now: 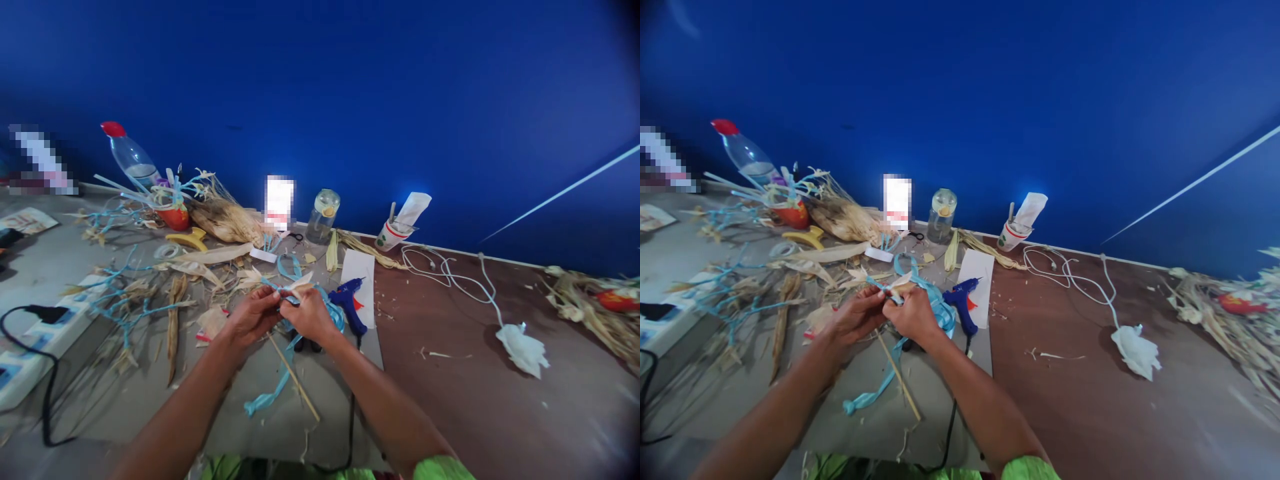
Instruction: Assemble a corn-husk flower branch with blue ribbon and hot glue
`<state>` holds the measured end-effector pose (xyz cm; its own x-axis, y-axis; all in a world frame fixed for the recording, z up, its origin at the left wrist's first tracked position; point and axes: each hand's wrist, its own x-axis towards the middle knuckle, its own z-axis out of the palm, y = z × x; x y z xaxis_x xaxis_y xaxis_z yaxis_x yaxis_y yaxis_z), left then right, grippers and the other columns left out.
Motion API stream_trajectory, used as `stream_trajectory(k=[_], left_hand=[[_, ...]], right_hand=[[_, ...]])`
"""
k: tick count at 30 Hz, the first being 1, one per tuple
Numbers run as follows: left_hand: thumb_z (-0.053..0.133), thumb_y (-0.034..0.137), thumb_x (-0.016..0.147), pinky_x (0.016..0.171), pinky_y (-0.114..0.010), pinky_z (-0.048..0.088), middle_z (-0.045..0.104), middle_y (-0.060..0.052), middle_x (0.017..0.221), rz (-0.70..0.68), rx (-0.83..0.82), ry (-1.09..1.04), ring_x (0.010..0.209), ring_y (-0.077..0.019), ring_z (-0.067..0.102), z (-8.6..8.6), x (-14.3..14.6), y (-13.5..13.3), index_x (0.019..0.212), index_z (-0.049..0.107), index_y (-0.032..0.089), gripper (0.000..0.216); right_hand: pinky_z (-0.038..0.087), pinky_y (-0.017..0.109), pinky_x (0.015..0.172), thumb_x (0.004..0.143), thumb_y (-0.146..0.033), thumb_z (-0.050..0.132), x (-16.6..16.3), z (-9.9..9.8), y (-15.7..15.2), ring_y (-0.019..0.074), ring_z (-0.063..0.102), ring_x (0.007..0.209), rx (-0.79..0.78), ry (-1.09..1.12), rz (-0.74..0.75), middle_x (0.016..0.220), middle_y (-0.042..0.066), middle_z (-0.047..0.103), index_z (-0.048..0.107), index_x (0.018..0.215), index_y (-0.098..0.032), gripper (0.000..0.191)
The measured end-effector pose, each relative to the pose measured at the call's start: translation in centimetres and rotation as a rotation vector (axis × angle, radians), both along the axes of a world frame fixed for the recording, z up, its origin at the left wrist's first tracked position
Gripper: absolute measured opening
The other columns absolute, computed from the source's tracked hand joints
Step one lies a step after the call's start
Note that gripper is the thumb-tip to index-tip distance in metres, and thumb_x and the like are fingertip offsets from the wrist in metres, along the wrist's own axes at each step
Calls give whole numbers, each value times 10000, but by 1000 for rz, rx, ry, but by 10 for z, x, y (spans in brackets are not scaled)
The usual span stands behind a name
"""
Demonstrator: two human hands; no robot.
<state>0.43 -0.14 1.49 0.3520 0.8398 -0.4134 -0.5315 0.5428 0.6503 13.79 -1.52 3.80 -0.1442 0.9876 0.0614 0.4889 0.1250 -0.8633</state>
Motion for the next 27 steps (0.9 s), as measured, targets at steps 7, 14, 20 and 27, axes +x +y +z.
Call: stream_trajectory(k=[7, 14, 20, 27], left_hand=[[795, 155, 507, 558, -211, 454, 596, 10, 571, 34, 7, -14, 541, -95, 559, 3, 5, -1, 629, 603, 124, 230], [775, 139, 509, 656, -225, 464, 630, 10, 636, 90, 49, 24, 620, -109, 589, 1, 9, -1, 676, 621, 138, 228], [751, 220, 570, 606, -225, 443, 605, 23, 637, 234, 182, 278, 594, -110, 561, -4, 12, -5, 712, 632, 150, 198], [728, 177, 551, 692, -260, 459, 656, -13, 674, 56, 164, 131, 675, -153, 603, 4, 3, -4, 721, 664, 153, 183]], right_hand=[[429, 240, 629, 699, -228, 516, -3, -5, -1, 147, 572, 631, -11, -61, -67, 686, -2, 659, 684, 779, -196, 189], [423, 257, 622, 720, -244, 513, -3, -9, -2, 170, 591, 640, 26, -139, -61, 688, 24, 670, 682, 814, -202, 198], [400, 254, 603, 717, -228, 514, -4, -11, -2, 158, 570, 612, 44, -139, -37, 695, 13, 662, 675, 808, -224, 184], [371, 246, 549, 702, -222, 505, 0, -4, -1, 142, 515, 558, 5, -86, -32, 635, 1, 619, 674, 786, -204, 190]])
